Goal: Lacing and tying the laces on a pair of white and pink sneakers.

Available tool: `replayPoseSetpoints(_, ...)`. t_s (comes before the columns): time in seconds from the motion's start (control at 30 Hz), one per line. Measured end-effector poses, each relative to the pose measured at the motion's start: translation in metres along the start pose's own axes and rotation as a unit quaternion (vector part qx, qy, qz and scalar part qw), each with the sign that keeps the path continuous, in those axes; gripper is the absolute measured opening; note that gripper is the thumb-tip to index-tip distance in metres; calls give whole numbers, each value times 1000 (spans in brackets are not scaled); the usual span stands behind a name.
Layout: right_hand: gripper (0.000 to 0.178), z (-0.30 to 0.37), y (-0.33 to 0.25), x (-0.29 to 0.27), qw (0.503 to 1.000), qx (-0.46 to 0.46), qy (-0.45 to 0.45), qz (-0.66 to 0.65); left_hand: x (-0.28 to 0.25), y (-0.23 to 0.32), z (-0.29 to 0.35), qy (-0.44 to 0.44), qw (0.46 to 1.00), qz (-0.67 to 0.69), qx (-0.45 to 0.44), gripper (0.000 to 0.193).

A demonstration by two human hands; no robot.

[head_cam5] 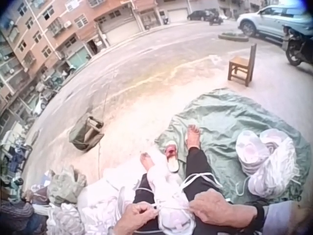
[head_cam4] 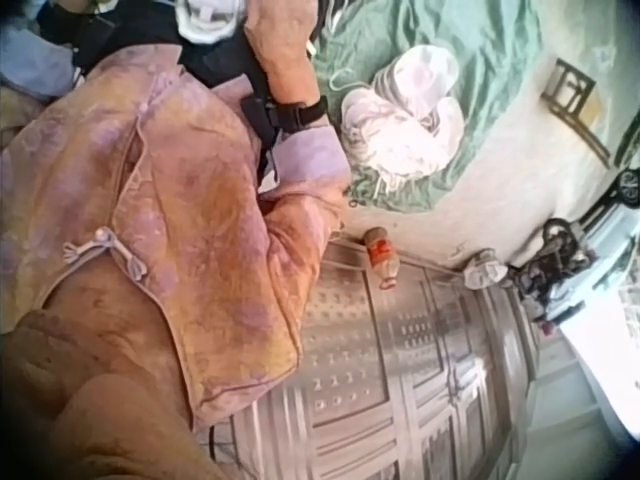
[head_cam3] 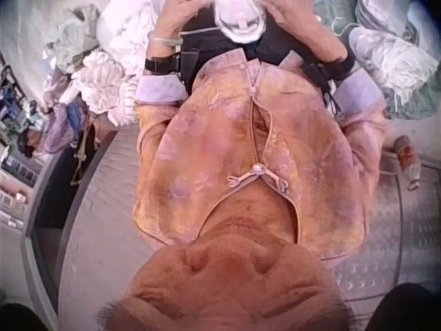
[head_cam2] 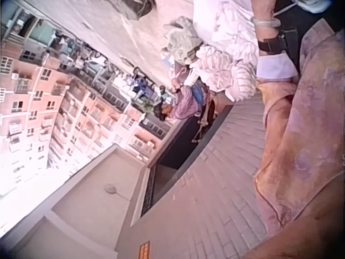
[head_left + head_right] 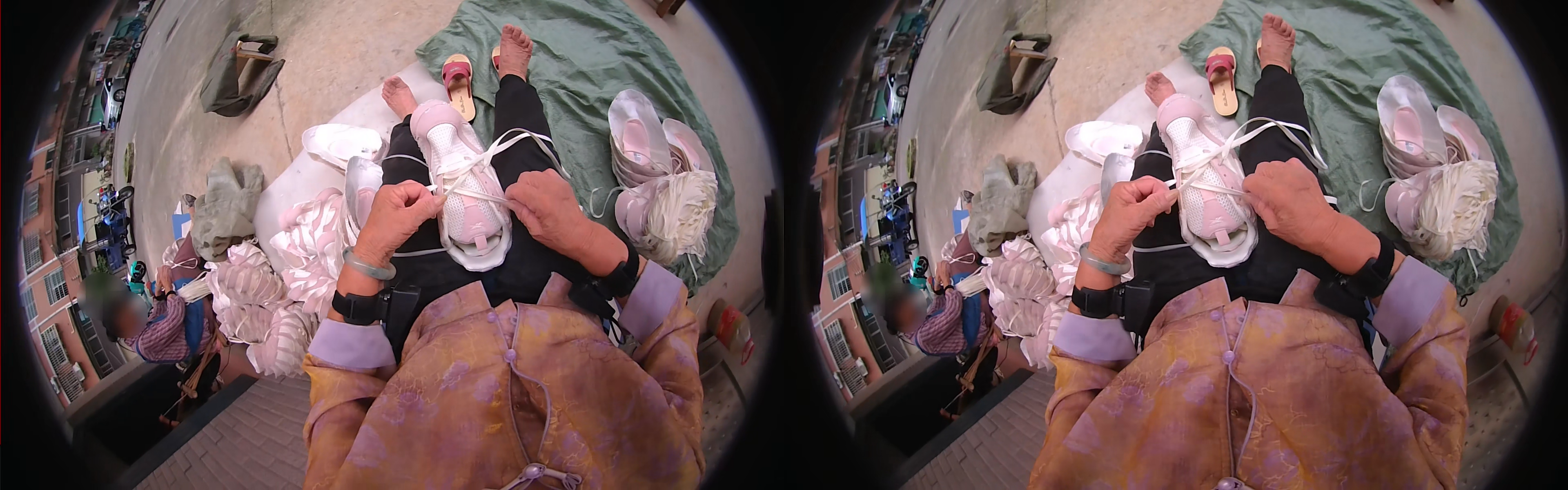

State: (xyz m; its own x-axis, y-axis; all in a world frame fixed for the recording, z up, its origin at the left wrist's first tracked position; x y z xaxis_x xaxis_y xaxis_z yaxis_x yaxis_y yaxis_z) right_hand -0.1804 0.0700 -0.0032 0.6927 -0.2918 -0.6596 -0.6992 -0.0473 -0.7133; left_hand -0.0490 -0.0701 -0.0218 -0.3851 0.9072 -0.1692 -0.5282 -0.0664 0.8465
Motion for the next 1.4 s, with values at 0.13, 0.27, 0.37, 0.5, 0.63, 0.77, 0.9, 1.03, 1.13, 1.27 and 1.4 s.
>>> replayPoseSetpoints(0.13,7,20,20,-32,994,64,-15,-84,0,-14,-5,29,998,49,8,13)
replayPoseSetpoints(0.27,8,74,61,-72,970,191,-56,-141,6,-20,-12,90,994,17,52,22)
replayPoseSetpoints(0.37,11,84,69,-64,949,247,-78,-178,7,-19,-10,132,989,-17,64,30)
replayPoseSetpoints(0.5,22,42,32,-54,985,124,-13,-115,10,20,6,249,909,-275,190,29)
replayPoseSetpoints(0.63,44,-6,-9,-25,999,-11,39,-8,25,37,9,248,878,-329,242,22)
replayPoseSetpoints(0.77,48,-30,-24,8,998,-10,33,51,38,44,1,275,838,-390,264,16)
replayPoseSetpoints(0.9,43,-29,-12,21,998,51,4,47,40,36,-4,295,834,-401,239,11)
replayPoseSetpoints(1.03,37,-22,-3,23,997,74,32,-7,43,30,-9,287,852,-381,216,12)
replayPoseSetpoints(1.13,29,-23,4,28,995,91,42,-8,47,29,-10,289,859,-367,209,14)
replayPoseSetpoints(1.27,22,-25,7,30,995,95,35,-14,50,26,-12,310,842,-374,234,17)
replayPoseSetpoints(1.4,19,-28,19,34,993,117,6,-33,51,29,-15,310,833,-377,262,16)
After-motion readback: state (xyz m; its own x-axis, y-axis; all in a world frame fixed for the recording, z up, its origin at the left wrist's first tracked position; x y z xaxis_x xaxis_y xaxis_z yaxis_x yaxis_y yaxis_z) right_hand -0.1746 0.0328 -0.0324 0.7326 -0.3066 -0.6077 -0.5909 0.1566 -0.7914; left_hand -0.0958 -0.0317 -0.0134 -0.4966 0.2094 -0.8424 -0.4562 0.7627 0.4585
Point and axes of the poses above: each hand's wrist, its own z-axis away from the middle knuckle, its own x-axis out of the palm, y = z × x, the point moved 8 cm from there along -z, towards the middle knuckle, and after that the axes turned 5 degrees about -z, right-handed, at the moved point
